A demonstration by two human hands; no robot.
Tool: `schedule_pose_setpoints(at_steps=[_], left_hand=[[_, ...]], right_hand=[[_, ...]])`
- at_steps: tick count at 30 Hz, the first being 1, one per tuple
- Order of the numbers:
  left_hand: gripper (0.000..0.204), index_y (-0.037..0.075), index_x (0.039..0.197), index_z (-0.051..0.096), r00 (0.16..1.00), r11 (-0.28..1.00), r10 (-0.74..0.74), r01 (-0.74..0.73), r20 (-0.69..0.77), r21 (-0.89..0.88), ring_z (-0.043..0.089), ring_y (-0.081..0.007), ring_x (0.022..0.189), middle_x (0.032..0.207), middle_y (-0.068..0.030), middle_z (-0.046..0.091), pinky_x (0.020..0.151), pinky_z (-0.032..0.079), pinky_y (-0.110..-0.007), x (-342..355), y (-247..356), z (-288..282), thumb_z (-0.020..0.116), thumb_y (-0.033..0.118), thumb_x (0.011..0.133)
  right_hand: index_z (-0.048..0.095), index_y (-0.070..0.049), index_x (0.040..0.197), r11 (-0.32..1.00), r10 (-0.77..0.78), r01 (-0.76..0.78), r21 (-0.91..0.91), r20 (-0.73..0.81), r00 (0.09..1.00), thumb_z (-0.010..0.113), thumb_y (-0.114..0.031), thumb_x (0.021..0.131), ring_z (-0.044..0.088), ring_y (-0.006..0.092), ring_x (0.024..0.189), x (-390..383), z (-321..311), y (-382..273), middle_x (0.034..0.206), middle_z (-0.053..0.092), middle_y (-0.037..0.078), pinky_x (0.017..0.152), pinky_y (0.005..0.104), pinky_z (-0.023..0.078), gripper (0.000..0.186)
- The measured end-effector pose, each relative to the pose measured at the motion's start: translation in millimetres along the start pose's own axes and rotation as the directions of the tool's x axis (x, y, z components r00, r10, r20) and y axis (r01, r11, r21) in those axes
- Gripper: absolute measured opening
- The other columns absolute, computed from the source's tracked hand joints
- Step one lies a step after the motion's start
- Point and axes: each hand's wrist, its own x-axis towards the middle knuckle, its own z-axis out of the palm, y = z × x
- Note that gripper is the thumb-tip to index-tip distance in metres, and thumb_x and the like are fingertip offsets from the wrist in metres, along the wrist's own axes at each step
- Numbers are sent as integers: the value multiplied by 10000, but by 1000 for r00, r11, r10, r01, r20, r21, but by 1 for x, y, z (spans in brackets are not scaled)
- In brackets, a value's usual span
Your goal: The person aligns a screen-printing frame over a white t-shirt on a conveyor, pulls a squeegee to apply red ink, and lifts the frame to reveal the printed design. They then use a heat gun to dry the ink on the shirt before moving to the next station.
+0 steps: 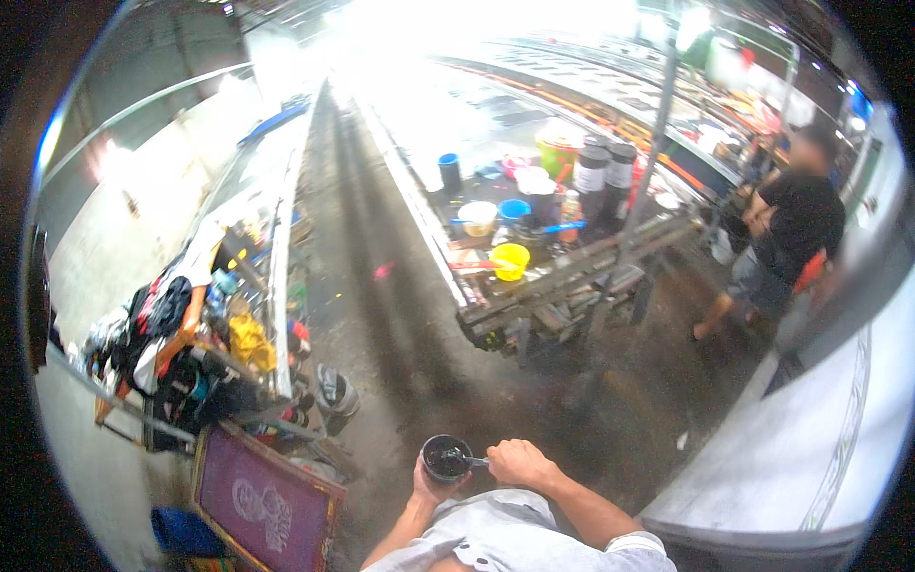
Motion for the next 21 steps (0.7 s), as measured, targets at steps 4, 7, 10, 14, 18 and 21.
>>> schedule_pose_setpoints(at_steps=[4,7,10,14,18,21], left_hand=[[695,171,1398,525,988,990,-129,132,-80,38,532,-371,1276,1396,-138,567,1022,451,-622,23,6,17,288,672,977],[661,186,1382,538,974,970,-216,223,-70,101,550,-359,1258,1386,-121,578,1000,474,-611,39,11,26,285,653,988],[629,193,1360,568,968,960,-248,244,18,137,579,-329,1239,1344,-104,616,972,507,-591,51,18,32,340,646,989],[583,183,1332,594,972,969,-236,236,-7,71,585,-326,1221,1312,-115,632,987,491,-560,56,33,33,392,603,982],[568,128,1328,610,991,991,-129,131,39,-41,582,-291,1244,1330,-102,641,1066,446,-501,45,42,19,431,562,1009],[551,134,1306,631,997,989,-64,70,52,-127,591,-270,1235,1310,-91,656,1090,429,-486,42,52,7,462,563,1004]], right_hand=[[696,10,884,994,56,-43,102,-130,990,567,-185,863,706,426,806,-18,10,11,816,702,252,743,514,564,234],[681,6,877,984,141,-120,129,-170,975,585,-203,869,705,423,778,-23,24,16,792,696,250,718,515,568,230],[688,-8,897,971,220,-195,139,-201,955,584,-212,887,705,418,785,-22,38,17,807,698,248,712,514,574,229],[695,3,1021,890,314,-228,395,-165,935,596,-233,931,715,329,697,-12,42,12,812,709,209,650,431,578,271],[650,12,1183,732,289,-270,625,74,954,632,-163,931,684,163,640,-9,32,13,788,704,100,594,309,550,307],[622,13,1228,740,292,-295,604,106,951,625,-118,936,643,105,616,0,24,22,784,689,56,556,262,516,320]])
